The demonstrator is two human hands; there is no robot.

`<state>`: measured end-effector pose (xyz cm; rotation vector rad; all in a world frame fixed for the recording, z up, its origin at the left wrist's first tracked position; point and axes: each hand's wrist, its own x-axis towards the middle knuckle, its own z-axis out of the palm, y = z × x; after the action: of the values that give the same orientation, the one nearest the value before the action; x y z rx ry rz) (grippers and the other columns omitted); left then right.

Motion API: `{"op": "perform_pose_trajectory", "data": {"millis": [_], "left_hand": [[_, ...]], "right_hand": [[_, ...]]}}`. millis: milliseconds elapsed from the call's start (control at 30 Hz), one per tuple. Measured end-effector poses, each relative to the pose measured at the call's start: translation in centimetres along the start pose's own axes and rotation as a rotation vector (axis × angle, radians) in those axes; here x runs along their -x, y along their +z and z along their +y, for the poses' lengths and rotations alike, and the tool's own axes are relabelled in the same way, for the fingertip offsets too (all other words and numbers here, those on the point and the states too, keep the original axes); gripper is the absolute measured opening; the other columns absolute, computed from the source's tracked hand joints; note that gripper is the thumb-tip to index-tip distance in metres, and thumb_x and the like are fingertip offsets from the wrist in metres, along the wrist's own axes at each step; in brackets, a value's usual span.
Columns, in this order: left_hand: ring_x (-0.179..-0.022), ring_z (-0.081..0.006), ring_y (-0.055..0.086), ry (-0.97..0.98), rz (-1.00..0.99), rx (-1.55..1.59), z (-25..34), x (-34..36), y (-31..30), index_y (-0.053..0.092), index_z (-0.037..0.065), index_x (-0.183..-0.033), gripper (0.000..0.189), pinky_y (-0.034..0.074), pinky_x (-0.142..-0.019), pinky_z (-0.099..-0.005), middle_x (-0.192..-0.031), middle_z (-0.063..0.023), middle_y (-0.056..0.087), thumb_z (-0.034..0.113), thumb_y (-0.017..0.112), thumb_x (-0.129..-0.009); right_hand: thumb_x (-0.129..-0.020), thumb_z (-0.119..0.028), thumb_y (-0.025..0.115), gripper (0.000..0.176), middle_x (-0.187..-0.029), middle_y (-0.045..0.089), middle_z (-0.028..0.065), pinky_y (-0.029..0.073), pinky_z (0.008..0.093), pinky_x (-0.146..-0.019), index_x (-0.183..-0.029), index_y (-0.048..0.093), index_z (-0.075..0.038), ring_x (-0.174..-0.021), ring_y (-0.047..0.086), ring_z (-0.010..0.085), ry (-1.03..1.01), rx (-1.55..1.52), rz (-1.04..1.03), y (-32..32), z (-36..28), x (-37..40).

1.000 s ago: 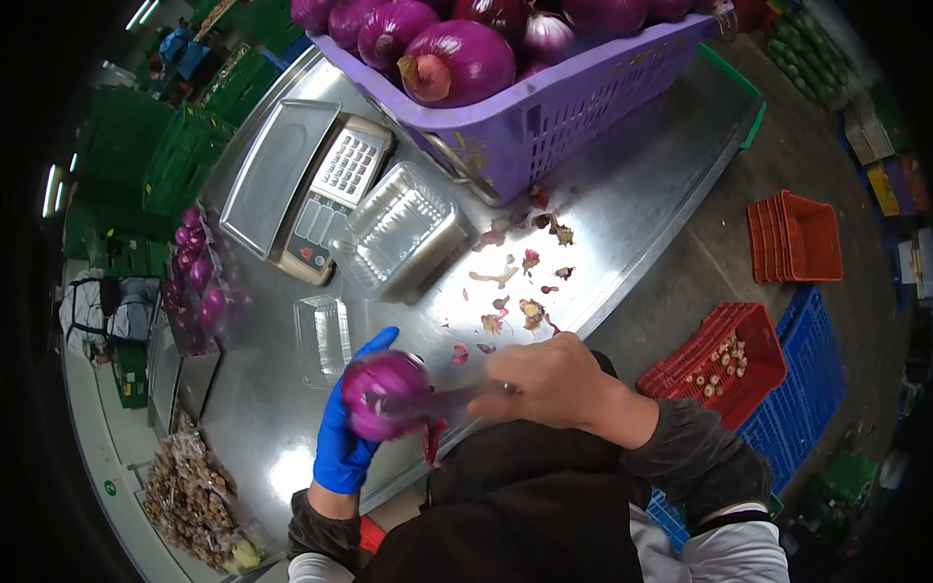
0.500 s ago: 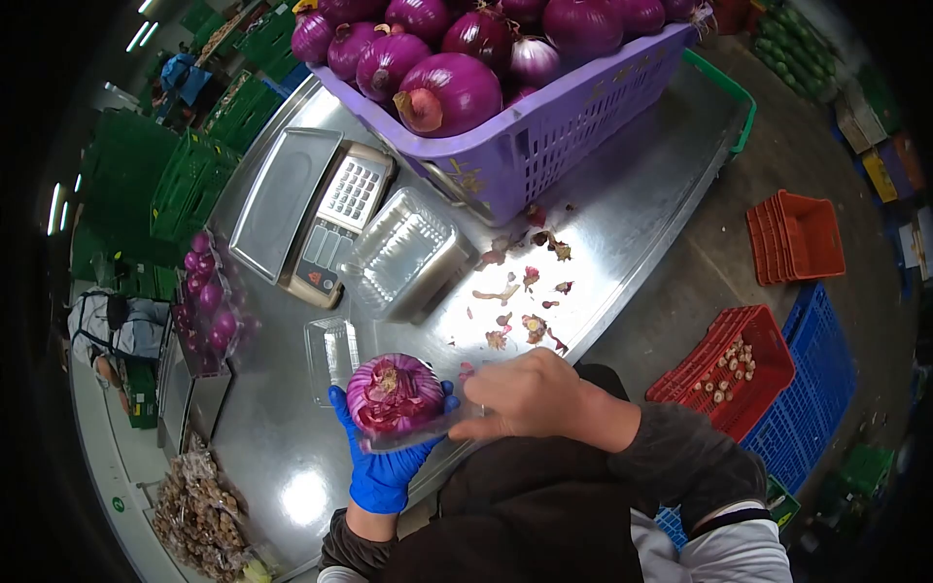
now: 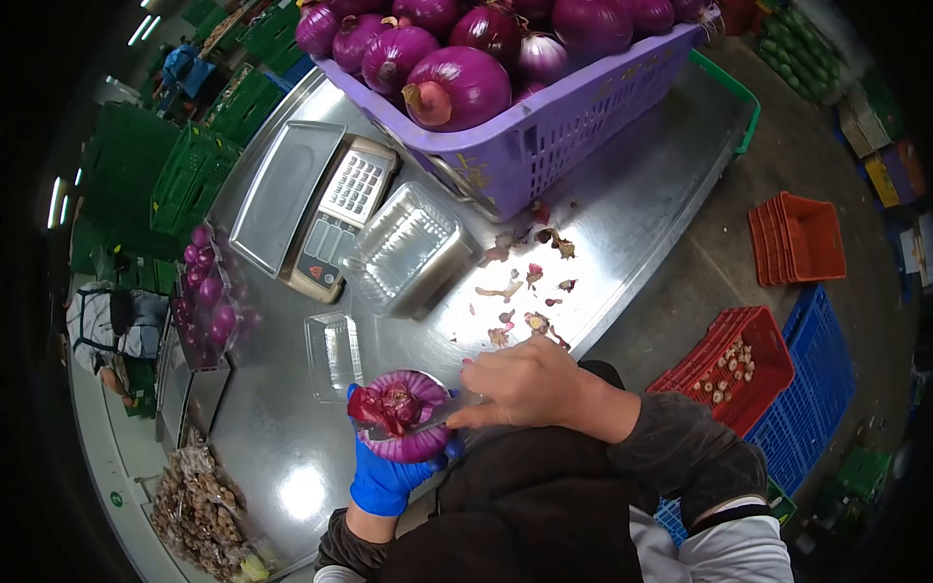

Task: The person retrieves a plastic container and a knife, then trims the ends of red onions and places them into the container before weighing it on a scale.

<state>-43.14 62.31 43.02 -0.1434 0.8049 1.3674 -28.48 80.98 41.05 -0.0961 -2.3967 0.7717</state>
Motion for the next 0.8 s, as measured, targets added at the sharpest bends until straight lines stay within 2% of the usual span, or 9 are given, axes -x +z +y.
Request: {"op": "perform_pose_trajectory", "data": {"millis": [33,67,133,233,300,367,500,600,800], "left_hand": [[-0.102,-0.049,0.058,0.021,0.151,-0.625,0.2,0.2,0.7,0.04,0.0,-0.137,0.097,0.054,-0.077,-0.053,-0.124,-0.0278,0.054,0.079,0.034,-0.08],[-0.102,-0.049,0.058,0.019,0.152,-0.624,0.1,0.0,0.2,0.04,0.0,-0.137,0.097,0.054,-0.077,-0.053,-0.124,-0.0278,0.054,0.079,0.034,-0.08],[-0.089,-0.0489,0.062,-0.094,-0.125,0.415,0.1,-0.3,-0.3,0.039,-0.001,-0.136,0.1,0.056,-0.062,-0.0508,-0.117,-0.0297,0.057,0.08,0.034,-0.079],[-0.099,-0.0496,0.059,-0.025,0.014,0.51,0.0,-0.1,0.4,0.039,0.0,-0.138,0.098,0.056,-0.066,-0.051,-0.121,-0.0292,0.054,0.079,0.037,-0.079],[-0.099,-0.0483,0.059,-0.035,-0.023,0.531,0.4,0.3,-0.6,0.04,0.003,-0.137,0.096,0.056,-0.067,-0.0507,-0.122,-0.0305,0.052,0.079,0.038,-0.079],[-0.104,-0.0512,0.056,0.016,0.199,0.677,0.9,0.3,0.6,0.041,0.005,-0.138,0.097,0.055,-0.073,-0.054,-0.127,-0.0315,0.049,0.08,0.042,-0.078],[-0.126,-0.0491,0.044,0.119,0.019,0.611,0.3,-0.8,-1.2,0.033,0.004,-0.143,0.099,0.041,-0.1,-0.0625,-0.14,-0.0278,0.041,0.078,0.045,-0.079],[-0.131,-0.046,0.039,0.286,0.226,0.146,-0.3,-1.7,-1.3,0.031,0.005,-0.145,0.097,0.033,-0.107,-0.0625,-0.143,-0.025,0.038,0.075,0.047,-0.08],[-0.131,-0.0425,0.041,0.416,0.155,0.112,-0.8,-1.2,-0.6,0.029,0.003,-0.145,0.093,0.037,-0.107,-0.06,-0.144,-0.0245,0.037,0.059,0.064,-0.08]], "right_hand": [[-0.081,-0.056,0.065,0.051,-0.057,0.042,0.0015,0.039,0.0317,-0.041,-0.066,0.047,-0.011,-0.046,0.051,0.0167,0.001,-0.001,-0.001,-0.1,-0.1,-0.1],[-0.082,-0.056,0.064,0.05,-0.057,0.042,0.0014,0.039,0.0317,-0.041,-0.066,0.047,-0.012,-0.046,0.051,0.0167,-0.018,0.006,-0.022,-0.5,-0.4,-0.5],[-0.082,-0.056,0.063,0.05,-0.057,0.042,0.0013,0.039,0.0318,-0.041,-0.066,0.048,-0.012,-0.046,0.052,0.0167,-0.035,0.01,-0.048,-0.6,-0.1,-0.5],[-0.085,-0.047,0.065,0.043,-0.057,0.047,0.0033,0.042,0.0334,-0.043,-0.067,0.052,-0.011,-0.047,0.055,0.0198,0.017,0.058,-0.088,-0.4,2.6,2.8],[-0.082,-0.043,0.068,0.037,-0.061,0.056,0.0051,0.046,0.0351,-0.047,-0.068,0.057,-0.011,-0.053,0.059,0.0241,0.616,0.069,-0.19,-0.2,5.6,6.7],[-0.082,-0.041,0.068,0.035,-0.062,0.058,0.0058,0.047,0.0364,-0.048,-0.069,0.058,-0.01,-0.054,0.06,0.0254,0.534,0.075,-0.207,0.5,4.2,6.7],[-0.083,-0.044,0.067,0.039,-0.061,0.054,0.0042,0.043,0.0332,-0.045,-0.067,0.053,-0.011,-0.051,0.057,0.0228,0.293,0.027,-0.099,0.4,0.4,2.8],[-0.081,-0.047,0.068,0.042,-0.058,0.049,0.0022,0.04,0.0314,-0.043,-0.066,0.05,-0.012,-0.048,0.054,0.0196,0.161,0.055,-0.06,0.2,-0.6,0.4],[-0.078,-0.049,0.071,0.044,-0.058,0.048,0.0001,0.04,0.0297,-0.042,-0.066,0.051,-0.012,-0.047,0.054,0.0157,0.093,0.13,-0.021,1.1,-0.9,0.0]]}}
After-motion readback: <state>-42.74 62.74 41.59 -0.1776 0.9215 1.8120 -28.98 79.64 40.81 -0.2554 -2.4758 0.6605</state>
